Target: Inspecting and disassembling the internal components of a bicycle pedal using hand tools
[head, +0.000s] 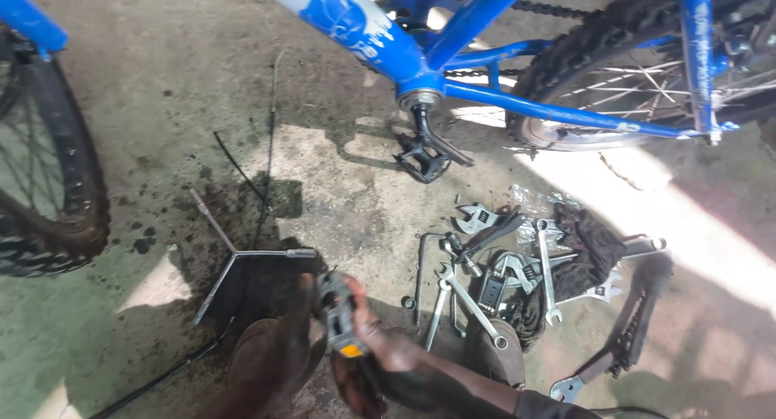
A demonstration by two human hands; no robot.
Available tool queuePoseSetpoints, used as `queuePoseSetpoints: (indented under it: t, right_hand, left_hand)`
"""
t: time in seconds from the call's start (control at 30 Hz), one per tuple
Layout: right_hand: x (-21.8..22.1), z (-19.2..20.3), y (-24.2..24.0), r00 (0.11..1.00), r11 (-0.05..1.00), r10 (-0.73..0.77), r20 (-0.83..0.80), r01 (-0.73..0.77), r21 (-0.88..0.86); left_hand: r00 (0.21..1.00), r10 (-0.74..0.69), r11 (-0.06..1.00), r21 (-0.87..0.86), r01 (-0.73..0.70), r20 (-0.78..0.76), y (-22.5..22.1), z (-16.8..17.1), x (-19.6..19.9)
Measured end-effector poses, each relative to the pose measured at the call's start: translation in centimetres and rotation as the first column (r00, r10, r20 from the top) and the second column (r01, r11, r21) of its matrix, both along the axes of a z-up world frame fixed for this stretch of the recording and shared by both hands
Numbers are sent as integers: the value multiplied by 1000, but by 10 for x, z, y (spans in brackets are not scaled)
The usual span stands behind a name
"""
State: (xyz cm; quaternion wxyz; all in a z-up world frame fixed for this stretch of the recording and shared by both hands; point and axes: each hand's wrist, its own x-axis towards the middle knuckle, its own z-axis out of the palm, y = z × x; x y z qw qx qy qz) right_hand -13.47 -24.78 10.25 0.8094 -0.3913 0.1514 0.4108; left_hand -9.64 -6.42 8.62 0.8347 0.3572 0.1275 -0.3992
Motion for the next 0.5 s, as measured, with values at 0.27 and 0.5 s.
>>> queuePoseSetpoints:
  t: [0.27,0.5]
  right_hand:
    - [-1,-29,-35,975,969,215,-49,-219,-115]
    - [13,-30,-76,999,865,32,-3,-30,-501]
  left_hand:
    - [934,344,910,213,-356,92,37,-41,2]
    - [962,270,934,231,-273,45,35,-40,0]
